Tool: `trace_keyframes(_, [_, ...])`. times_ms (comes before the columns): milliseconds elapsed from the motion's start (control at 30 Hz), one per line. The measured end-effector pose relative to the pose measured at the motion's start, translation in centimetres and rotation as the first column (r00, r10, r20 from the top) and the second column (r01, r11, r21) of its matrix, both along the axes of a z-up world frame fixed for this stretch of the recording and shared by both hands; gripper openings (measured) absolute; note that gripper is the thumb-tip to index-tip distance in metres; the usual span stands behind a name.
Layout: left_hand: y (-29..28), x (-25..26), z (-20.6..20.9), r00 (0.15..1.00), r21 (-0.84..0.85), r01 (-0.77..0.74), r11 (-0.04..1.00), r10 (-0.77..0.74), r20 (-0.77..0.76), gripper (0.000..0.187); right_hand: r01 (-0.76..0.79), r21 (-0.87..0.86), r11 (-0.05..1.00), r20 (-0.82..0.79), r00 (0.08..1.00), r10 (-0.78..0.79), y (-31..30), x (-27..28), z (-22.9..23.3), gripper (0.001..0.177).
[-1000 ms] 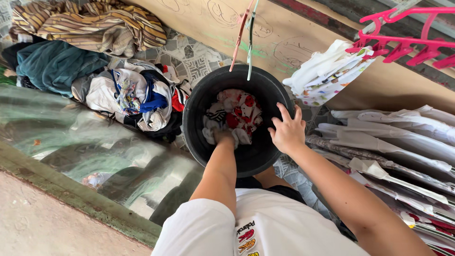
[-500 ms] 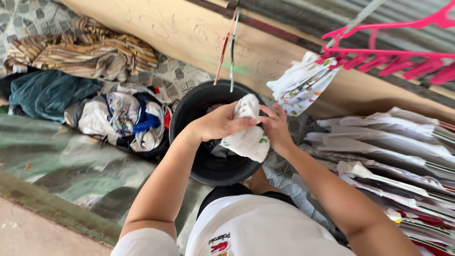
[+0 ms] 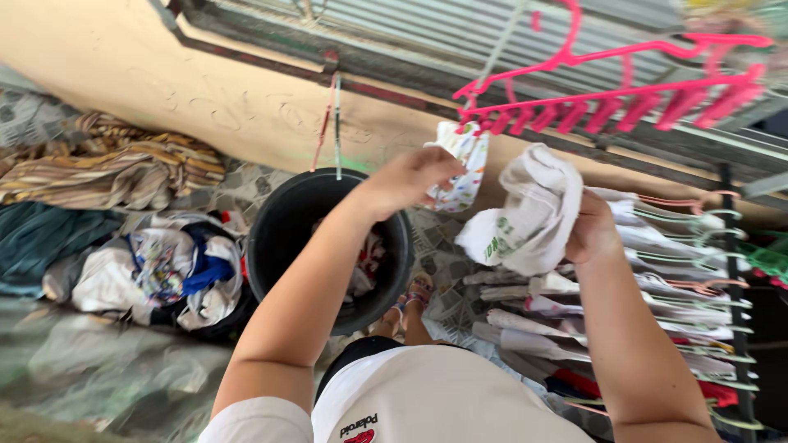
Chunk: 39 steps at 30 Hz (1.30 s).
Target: The person takes various pieces of laundry from a black plastic bucket, fits them onto individual plastic hangers, and hangs each item on a metal drying rack.
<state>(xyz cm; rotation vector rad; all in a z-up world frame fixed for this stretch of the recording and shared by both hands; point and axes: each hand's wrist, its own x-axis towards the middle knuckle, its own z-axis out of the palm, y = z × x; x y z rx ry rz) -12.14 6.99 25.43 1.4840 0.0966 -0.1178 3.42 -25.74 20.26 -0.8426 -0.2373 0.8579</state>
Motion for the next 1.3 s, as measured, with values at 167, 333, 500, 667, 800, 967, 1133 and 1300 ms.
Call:
trace_keyframes(167, [-8.8,4.3,-0.1,0.997,0.178,-0.005,0.984,0.019,-0.076,0.051,0.015,-0.171,0.985,-0.077,0.997,-0.028,-0.5,-0.8,-0.5,0.048])
trace_keyframes(333, [-11.1,7.1,1.0,0.964,0.401,-0.254,0.880,0.196,0.180,0.041,0.085,-0.228,0.970,-0.008,0.996,-0.089,-1.3,-1.7,0.0,0.051])
trace_keyframes(500, [-13.2,9.0,2.6,0.934,0.575,-0.157,0.803,-0.070,0.352,0.037,0.203,-0.124,0.971,0.323,0.934,-0.154,-0.8,-2.7,2.4,0.074])
trace_keyframes(667, [-12.5,11.1,3.3,0.847,0.642,-0.318,0.698,-0.094,0.523,0.024,0.772,-0.521,0.364,0.853,0.481,0.201,-0.8,-0.5,2.6,0.021])
trace_keyframes(800, [-9.2,13.0,3.8,0.828,0.594,-0.378,0.710,-0.028,0.560,0.024,0.867,-0.221,0.446,0.945,0.076,0.318,-2.1,1.6,4.1,0.021])
trace_keyframes(967, [-5.5,12.2,3.1,0.854,0.612,-0.341,0.714,-0.036,0.518,0.023,0.709,-0.592,0.382,0.803,0.481,0.352,-5.1,2.6,8.9,0.030])
trace_keyframes(1133, [-6.5,10.4,-1.5,0.967,0.717,-0.095,0.691,-0.108,0.232,0.026,0.586,-0.478,0.654,0.808,0.586,0.066,-6.5,3.8,10.0,0.031])
trace_keyframes(1300, [-10.0,5.4,-4.6,0.670,0.506,0.737,0.448,-0.581,-0.461,0.059,0.649,-0.377,0.661,0.853,-0.035,0.521,-4.8,2.5,8.9,0.020])
